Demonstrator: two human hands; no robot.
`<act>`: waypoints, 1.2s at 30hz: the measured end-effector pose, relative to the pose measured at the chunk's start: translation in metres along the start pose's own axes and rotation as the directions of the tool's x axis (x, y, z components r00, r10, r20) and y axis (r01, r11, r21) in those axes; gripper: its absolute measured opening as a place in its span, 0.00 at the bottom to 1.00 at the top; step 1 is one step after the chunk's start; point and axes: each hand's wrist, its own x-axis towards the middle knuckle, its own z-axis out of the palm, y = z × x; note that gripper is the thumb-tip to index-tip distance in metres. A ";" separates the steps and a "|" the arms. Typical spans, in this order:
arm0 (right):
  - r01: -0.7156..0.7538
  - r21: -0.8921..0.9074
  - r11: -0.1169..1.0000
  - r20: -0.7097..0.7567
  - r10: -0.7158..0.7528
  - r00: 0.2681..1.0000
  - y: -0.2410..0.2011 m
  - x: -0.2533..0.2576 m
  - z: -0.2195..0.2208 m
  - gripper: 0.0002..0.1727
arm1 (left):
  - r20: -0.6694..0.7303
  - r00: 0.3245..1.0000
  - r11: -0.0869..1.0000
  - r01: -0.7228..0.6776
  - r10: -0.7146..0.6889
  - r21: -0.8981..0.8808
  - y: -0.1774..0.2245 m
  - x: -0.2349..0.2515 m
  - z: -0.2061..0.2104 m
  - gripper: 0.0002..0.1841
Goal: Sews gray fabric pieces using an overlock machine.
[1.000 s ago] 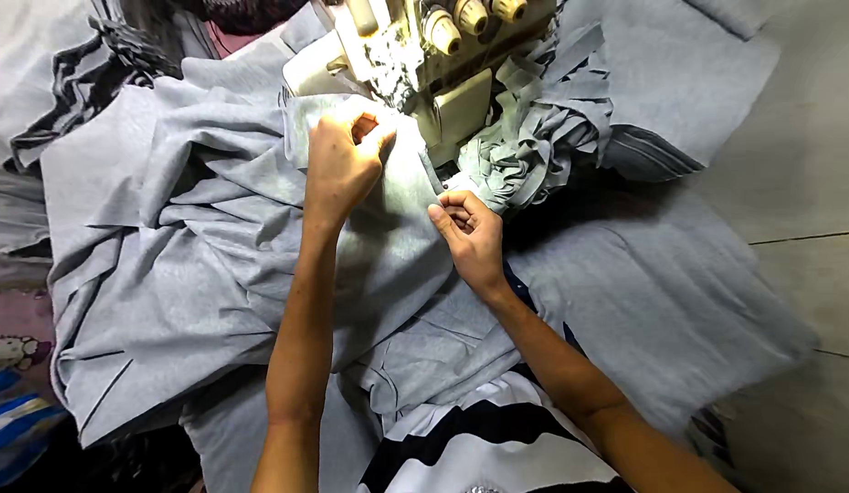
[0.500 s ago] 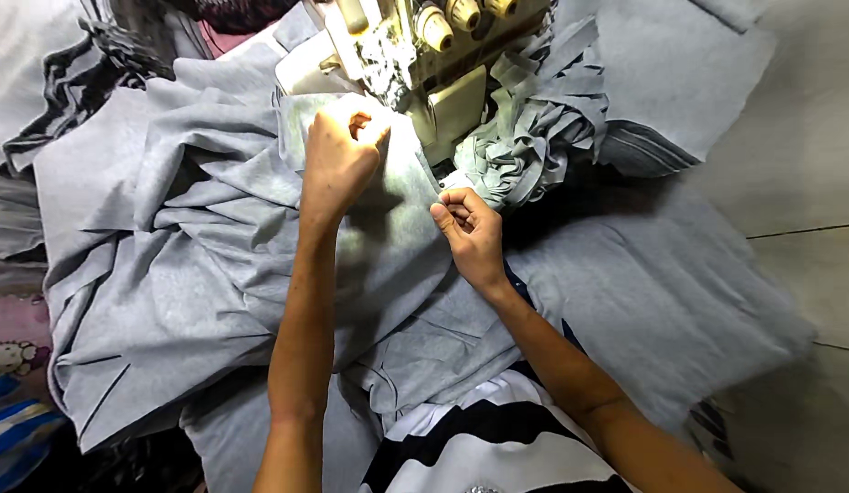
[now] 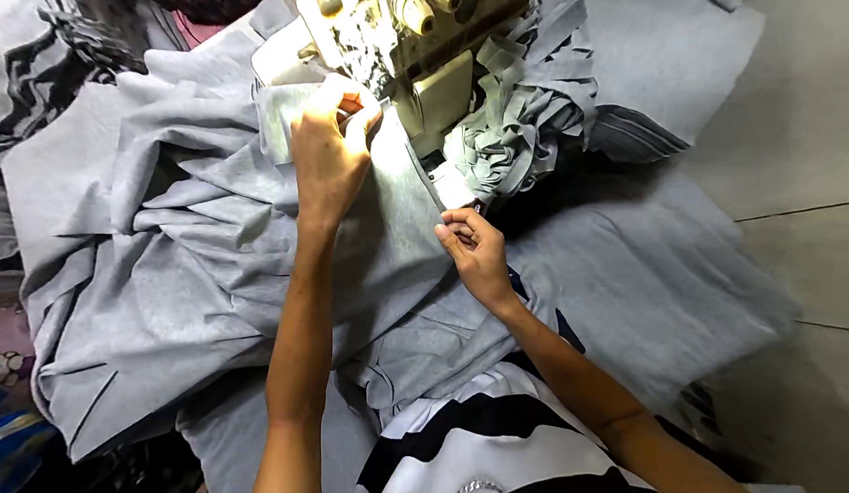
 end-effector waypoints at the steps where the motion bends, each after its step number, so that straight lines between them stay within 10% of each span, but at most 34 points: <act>1: -0.002 -0.001 1.000 -0.007 0.002 1.000 0.002 0.000 0.000 0.09 | 0.000 1.000 1.000 -0.004 0.004 -0.014 0.000 0.000 -0.001 0.09; 10: 0.052 0.097 0.994 -0.010 -0.051 0.999 -0.002 0.001 -0.002 0.07 | 0.111 0.985 0.954 0.155 -0.130 -0.257 -0.002 0.005 -0.017 0.07; 36: 0.049 0.139 0.989 0.020 -0.053 0.998 0.002 0.005 -0.007 0.07 | 0.085 0.992 0.990 0.104 -0.096 -0.094 -0.003 0.014 -0.010 0.11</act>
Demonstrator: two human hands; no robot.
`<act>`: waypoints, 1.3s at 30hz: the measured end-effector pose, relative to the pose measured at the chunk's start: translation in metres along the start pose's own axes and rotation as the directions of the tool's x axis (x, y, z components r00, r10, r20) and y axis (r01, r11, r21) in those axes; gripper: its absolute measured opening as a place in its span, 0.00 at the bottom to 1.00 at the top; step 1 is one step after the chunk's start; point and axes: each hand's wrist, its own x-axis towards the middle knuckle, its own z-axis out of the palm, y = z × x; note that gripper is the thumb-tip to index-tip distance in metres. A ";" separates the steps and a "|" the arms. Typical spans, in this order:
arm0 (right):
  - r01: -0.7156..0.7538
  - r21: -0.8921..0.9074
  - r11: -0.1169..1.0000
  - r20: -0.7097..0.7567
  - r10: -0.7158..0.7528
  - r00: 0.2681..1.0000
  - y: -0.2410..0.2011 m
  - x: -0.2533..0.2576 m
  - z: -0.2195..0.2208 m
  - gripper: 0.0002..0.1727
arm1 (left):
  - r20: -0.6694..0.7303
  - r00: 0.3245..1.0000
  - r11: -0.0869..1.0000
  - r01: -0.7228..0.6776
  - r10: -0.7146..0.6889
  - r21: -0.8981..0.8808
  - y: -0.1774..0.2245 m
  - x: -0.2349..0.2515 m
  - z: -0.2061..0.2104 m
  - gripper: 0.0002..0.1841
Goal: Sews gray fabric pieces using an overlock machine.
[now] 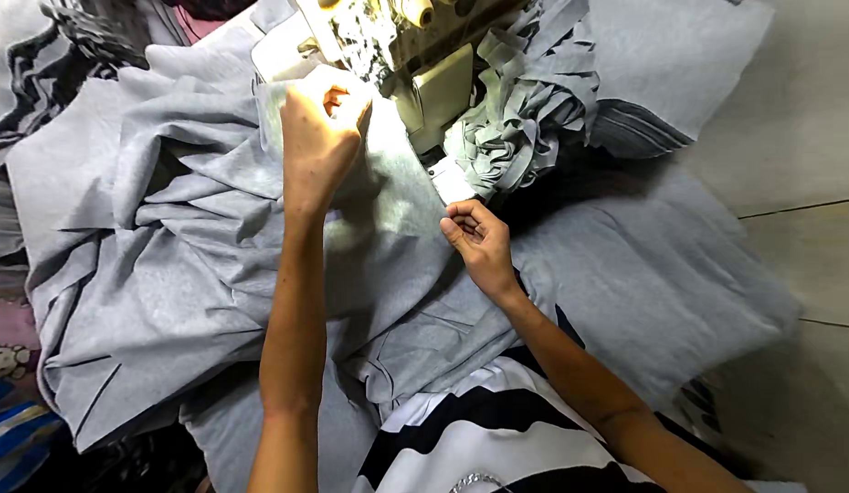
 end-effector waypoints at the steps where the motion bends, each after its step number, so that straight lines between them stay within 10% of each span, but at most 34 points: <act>1: -0.004 -0.002 1.000 0.001 0.004 1.000 0.000 0.000 0.000 0.07 | -0.001 1.000 1.000 -0.007 0.007 -0.003 -0.001 -0.001 0.000 0.11; 16: 0.184 0.337 0.923 0.201 -0.261 0.944 -0.096 -0.034 0.022 0.10 | -0.146 0.939 0.943 -0.324 0.312 -0.071 0.030 -0.023 -0.058 0.09; 26: -0.109 -0.106 0.988 0.061 0.116 0.991 -0.005 -0.010 0.000 0.07 | -0.080 0.994 0.974 -0.050 0.069 0.222 0.009 -0.014 0.017 0.11; 39: 0.004 -0.273 0.962 0.052 0.011 0.999 -0.032 0.039 0.007 0.10 | -0.176 0.967 0.970 -0.151 0.184 0.190 0.003 -0.023 0.018 0.10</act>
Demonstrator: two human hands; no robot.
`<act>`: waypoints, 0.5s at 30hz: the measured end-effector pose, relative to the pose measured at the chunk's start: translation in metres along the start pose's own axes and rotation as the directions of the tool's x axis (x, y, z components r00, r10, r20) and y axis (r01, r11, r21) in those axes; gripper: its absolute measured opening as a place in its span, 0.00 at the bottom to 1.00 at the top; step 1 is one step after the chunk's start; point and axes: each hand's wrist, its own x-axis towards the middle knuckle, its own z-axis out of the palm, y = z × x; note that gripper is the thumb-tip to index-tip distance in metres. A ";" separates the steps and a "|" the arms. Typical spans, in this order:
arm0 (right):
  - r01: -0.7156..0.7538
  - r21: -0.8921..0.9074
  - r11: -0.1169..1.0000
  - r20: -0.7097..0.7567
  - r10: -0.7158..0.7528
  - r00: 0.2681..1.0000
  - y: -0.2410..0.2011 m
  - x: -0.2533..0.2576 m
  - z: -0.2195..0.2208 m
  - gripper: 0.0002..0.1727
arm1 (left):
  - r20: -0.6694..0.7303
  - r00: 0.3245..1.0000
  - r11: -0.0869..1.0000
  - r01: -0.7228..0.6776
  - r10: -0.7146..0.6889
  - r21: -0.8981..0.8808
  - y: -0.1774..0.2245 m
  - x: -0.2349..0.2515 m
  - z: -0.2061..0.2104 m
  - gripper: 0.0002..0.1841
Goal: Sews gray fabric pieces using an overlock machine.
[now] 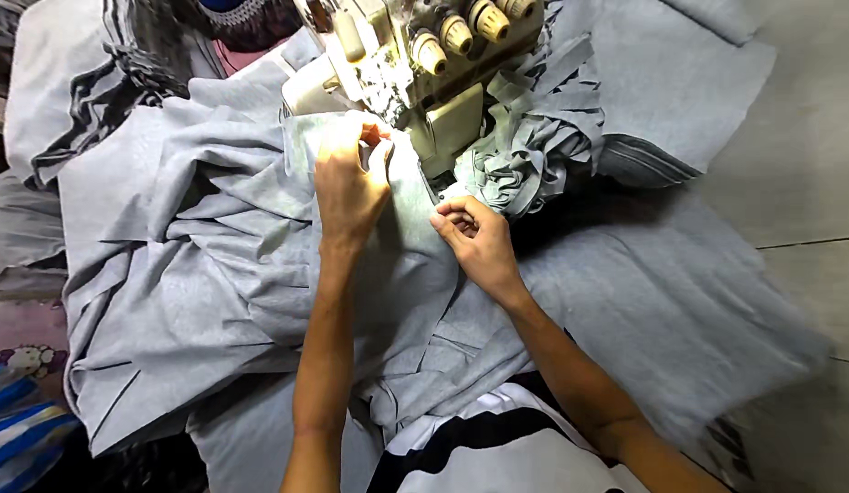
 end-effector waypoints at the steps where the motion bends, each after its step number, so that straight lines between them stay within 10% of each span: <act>1: 0.016 0.000 1.000 -0.010 -0.016 1.000 -0.001 0.003 0.001 0.10 | -0.008 1.000 1.000 -0.010 0.010 0.004 -0.001 -0.001 0.001 0.10; 15: 0.159 -0.152 0.975 -0.163 -0.184 0.969 0.000 0.016 0.017 0.13 | 0.001 1.000 0.999 -0.030 0.030 0.021 -0.009 -0.005 -0.001 0.14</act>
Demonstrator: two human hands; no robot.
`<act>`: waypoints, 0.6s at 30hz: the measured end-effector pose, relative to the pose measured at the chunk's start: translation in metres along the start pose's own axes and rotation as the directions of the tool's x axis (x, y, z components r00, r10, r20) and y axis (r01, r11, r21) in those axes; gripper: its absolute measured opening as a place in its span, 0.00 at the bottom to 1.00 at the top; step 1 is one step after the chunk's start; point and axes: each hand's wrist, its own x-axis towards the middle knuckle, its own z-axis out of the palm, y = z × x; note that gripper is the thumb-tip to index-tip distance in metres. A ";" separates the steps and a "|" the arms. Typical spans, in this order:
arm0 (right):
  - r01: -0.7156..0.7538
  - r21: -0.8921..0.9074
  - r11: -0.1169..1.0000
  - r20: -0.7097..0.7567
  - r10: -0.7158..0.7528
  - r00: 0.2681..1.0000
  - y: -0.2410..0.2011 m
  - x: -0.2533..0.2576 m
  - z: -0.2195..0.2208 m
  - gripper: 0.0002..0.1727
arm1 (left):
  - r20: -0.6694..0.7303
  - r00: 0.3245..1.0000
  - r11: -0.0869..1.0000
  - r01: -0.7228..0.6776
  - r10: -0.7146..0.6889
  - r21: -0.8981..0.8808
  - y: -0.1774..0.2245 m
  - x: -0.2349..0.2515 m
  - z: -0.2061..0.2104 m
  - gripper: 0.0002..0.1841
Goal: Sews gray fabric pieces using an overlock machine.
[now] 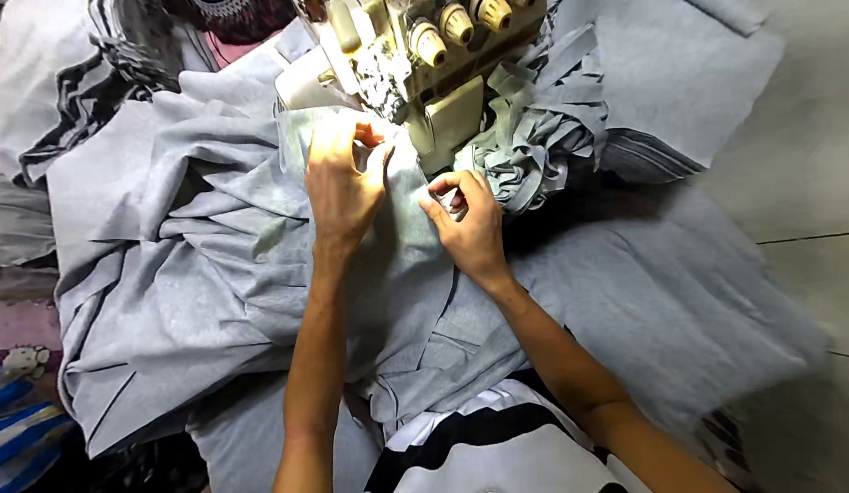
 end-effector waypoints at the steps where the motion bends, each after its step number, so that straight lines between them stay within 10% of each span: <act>1: -0.007 0.006 1.000 0.009 0.007 1.000 0.000 0.001 0.000 0.15 | -0.003 1.000 1.000 0.002 -0.002 0.001 0.000 0.000 0.001 0.14; 18: -0.199 0.197 0.960 0.130 0.176 0.976 -0.003 0.008 0.004 0.10 | 0.125 0.972 0.979 -0.204 0.200 0.027 -0.003 -0.036 -0.010 0.18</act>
